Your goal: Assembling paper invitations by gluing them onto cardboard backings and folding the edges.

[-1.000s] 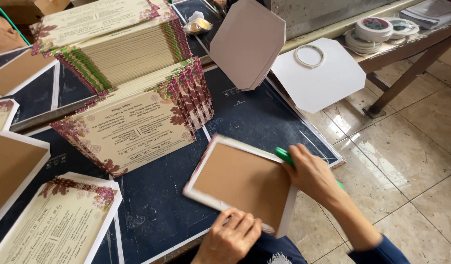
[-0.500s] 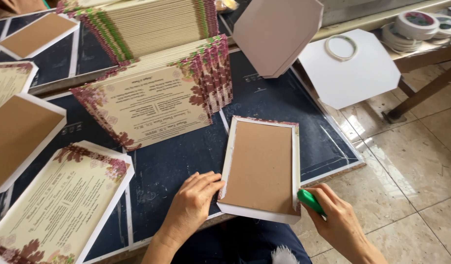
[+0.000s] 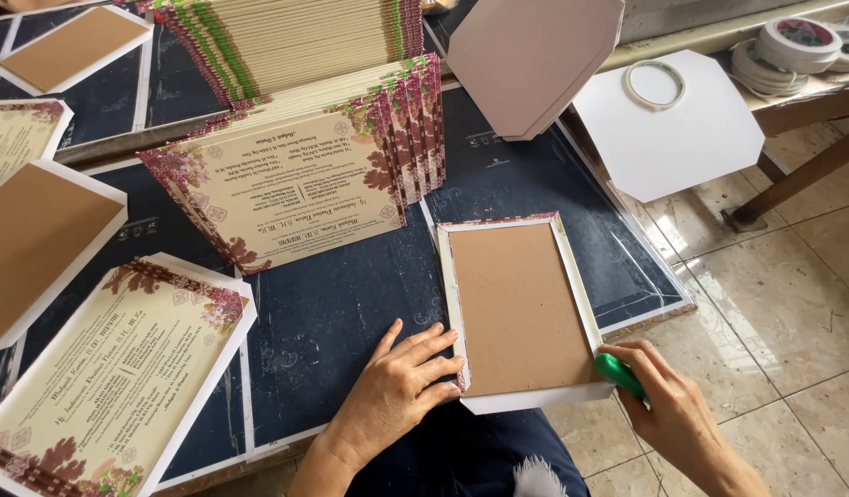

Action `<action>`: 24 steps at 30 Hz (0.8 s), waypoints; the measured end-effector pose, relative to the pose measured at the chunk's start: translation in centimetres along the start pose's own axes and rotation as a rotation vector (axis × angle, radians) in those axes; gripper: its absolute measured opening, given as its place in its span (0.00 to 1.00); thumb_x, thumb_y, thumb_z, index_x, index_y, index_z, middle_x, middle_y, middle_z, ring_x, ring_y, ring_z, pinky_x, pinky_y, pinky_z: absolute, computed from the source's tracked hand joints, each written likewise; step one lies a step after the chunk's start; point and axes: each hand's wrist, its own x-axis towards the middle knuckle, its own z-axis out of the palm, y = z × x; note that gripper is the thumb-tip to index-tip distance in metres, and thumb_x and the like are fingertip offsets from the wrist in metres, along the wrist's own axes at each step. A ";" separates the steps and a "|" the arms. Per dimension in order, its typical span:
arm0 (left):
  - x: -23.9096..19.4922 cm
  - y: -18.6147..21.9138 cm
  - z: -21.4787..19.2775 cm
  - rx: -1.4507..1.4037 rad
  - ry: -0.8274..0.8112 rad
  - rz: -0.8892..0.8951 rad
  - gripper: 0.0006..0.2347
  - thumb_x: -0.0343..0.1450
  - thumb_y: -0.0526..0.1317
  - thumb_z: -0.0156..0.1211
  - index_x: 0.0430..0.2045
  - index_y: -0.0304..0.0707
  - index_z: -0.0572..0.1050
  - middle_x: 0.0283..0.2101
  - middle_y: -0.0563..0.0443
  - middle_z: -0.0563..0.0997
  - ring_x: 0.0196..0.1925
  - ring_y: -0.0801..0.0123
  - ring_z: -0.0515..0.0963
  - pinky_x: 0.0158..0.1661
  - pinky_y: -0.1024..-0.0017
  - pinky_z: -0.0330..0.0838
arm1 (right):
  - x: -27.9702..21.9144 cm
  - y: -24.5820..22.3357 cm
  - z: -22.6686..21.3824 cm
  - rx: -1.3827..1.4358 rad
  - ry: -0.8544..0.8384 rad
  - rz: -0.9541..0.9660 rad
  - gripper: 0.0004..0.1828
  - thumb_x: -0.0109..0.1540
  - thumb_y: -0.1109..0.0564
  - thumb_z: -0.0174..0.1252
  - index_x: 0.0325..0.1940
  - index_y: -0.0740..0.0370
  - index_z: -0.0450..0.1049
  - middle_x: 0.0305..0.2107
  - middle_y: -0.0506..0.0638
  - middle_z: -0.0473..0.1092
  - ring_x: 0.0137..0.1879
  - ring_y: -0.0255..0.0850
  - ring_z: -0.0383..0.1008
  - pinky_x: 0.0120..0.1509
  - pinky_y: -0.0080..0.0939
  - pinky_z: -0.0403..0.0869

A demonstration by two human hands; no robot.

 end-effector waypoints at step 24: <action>3.3 3.6 4.4 0.364 0.201 0.293 0.08 0.67 0.35 0.68 0.35 0.34 0.78 0.33 0.51 0.77 0.35 0.60 0.75 0.36 0.65 0.72 | 1.8 0.0 3.2 0.269 0.349 -0.168 0.15 0.58 0.55 0.62 0.45 0.65 0.74 0.32 0.49 0.73 0.36 0.40 0.76 0.41 0.35 0.75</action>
